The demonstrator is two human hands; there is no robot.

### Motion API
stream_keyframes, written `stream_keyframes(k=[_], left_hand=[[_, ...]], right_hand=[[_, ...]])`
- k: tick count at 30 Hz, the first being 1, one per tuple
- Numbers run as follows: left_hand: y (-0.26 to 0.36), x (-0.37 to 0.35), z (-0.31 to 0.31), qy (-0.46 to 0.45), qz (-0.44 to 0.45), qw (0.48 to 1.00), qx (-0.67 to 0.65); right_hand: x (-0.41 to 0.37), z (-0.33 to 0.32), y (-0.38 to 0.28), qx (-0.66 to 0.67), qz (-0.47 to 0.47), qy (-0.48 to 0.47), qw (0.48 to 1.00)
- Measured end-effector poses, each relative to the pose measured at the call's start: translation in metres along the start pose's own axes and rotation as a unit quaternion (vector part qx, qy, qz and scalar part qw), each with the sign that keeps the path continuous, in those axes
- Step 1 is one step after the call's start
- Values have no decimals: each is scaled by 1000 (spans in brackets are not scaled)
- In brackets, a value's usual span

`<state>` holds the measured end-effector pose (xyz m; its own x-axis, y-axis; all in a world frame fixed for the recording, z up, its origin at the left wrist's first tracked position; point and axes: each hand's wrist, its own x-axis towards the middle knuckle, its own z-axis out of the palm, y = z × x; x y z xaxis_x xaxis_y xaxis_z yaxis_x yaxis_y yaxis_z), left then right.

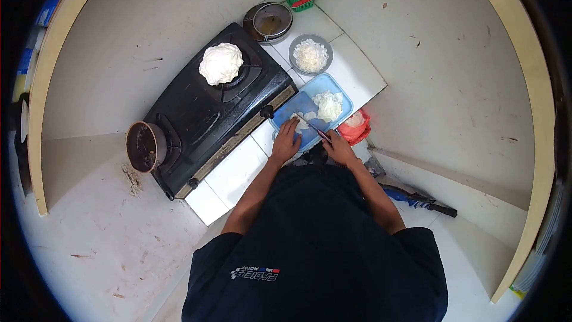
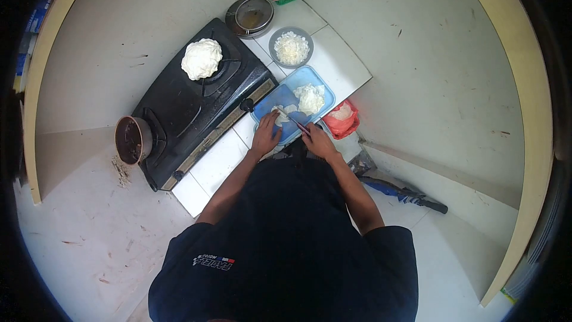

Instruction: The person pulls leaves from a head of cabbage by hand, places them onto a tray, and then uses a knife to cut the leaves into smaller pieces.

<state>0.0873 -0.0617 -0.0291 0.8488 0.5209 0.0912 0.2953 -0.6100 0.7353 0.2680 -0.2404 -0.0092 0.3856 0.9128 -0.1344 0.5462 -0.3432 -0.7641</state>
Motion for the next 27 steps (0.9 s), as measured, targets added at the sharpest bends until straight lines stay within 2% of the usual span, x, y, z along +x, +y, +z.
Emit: stream_keyframes(k=[3, 5, 12, 14, 17, 20, 24, 27], left_hand=[[0, 1, -1, -5, -6, 1000, 6], [0, 3, -2, -17, -19, 1000, 15], [2, 8, -2, 12, -16, 1000, 3], [12, 10, -6, 10, -84, 996, -41], [12, 12, -2, 43, -101, 993, -42], [11, 12, 5, 74, -98, 991, -45], [9, 11, 14, 70, -100, 992, -44], [5, 8, 16, 83, -81, 993, -17]], right_hand=[[-1, -11, -7, -2, 18, -22, 1000], [1, -17, -11, -20, 57, -73, 996], [-1, -20, -9, -50, 54, -66, 995], [-2, -19, -8, -70, 45, -60, 995], [-3, -20, -9, -96, 60, -90, 989], [-1, -11, -4, -146, 33, -106, 983], [15, 5, -6, -188, 30, -116, 975], [27, 17, -9, -225, -11, -98, 969]])
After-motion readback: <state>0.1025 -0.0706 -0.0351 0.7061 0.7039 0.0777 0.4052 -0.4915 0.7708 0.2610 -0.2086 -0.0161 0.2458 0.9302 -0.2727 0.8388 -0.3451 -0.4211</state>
